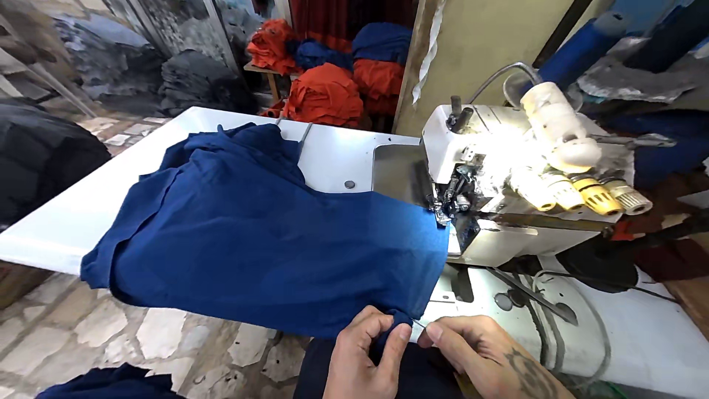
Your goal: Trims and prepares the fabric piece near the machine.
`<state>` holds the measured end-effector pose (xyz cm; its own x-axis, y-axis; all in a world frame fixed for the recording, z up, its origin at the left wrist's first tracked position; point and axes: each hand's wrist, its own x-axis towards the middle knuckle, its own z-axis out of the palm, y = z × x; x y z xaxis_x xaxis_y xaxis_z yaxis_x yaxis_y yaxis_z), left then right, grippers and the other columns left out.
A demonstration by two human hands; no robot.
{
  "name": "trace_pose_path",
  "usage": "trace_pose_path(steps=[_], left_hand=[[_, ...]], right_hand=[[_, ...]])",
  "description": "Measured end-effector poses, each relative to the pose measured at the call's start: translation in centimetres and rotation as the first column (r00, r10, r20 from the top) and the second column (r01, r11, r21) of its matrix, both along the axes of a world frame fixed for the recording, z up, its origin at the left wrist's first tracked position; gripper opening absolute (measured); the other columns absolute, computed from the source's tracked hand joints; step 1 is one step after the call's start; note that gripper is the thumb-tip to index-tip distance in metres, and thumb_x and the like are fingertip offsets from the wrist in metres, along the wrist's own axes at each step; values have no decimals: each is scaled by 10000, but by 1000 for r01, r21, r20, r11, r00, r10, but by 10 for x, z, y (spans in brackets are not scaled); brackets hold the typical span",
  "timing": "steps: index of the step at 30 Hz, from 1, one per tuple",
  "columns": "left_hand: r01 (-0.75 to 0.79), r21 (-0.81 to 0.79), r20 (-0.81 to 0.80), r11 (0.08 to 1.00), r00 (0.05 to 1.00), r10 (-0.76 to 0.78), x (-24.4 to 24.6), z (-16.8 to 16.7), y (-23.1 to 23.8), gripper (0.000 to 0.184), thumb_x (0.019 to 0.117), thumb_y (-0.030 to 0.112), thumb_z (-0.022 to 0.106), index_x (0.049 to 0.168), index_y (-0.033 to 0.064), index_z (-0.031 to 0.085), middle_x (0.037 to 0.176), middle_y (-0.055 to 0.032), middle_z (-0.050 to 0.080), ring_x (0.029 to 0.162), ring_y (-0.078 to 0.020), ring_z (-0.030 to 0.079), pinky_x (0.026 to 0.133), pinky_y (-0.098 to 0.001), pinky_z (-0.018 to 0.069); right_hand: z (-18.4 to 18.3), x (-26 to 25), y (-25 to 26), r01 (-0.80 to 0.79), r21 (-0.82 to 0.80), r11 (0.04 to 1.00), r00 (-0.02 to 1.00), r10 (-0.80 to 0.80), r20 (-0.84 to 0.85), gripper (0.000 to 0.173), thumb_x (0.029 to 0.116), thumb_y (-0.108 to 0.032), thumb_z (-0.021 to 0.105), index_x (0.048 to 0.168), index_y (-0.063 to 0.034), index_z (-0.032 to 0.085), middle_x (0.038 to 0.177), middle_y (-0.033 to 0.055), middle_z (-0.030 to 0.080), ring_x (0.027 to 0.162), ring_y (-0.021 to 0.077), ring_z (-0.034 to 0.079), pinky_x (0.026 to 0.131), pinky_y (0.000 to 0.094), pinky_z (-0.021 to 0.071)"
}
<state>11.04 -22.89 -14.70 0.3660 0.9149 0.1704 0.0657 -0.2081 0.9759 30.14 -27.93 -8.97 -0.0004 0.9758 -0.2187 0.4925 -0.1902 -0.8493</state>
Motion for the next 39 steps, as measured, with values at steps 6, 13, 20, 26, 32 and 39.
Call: trace_pose_path(steps=[6,13,20,26,32,39], left_hand=[[15,18,5,1000,1000,-16,-5,-11,0,185,975,172,679,883,31,755,865,-8,677,827,-47,634,734,-198,536],[20,17,-4,1000,1000,-20,-9,-9,0,178,980,159,684,895,19,753,879,-25,683,841,-60,647,752,-208,552],[-50,-6,-102,999,994,49,-18,-5,-2,154,969,133,676,926,19,770,854,-16,683,795,-38,637,721,-193,542],[13,-251,29,968,1000,-6,-18,-10,0,146,992,110,639,939,29,749,840,4,665,629,-21,570,553,-191,487],[45,-262,67,964,997,-28,-21,-11,-1,147,995,130,654,952,28,751,849,0,664,623,-29,567,539,-193,485],[40,-227,59,973,998,-28,-22,-9,-1,132,989,108,652,938,31,747,840,11,651,616,-20,550,534,-184,470]], right_hand=[[-30,1,-3,14,154,988,965,27,-261,361,1064,-249,499,795,-100,688,593,-127,483,503,-73,395,467,135,314],[-36,-20,2,236,317,919,968,-193,-162,274,958,-256,709,1094,-19,722,824,-28,686,650,-9,577,567,172,493],[-58,-36,21,387,236,891,900,-309,-309,124,957,-189,650,854,-122,640,594,-95,514,451,-8,438,423,178,378],[-43,-19,3,239,123,963,941,-198,-276,292,1075,-266,494,1043,-60,698,699,-68,561,533,1,476,483,191,414],[-30,-22,-25,80,113,990,990,-66,-126,368,1081,-211,465,992,10,745,689,20,614,600,57,540,573,258,461],[-29,-27,-18,123,106,987,991,-116,-70,355,1076,-243,486,953,-35,747,661,-11,590,576,36,525,550,237,439]])
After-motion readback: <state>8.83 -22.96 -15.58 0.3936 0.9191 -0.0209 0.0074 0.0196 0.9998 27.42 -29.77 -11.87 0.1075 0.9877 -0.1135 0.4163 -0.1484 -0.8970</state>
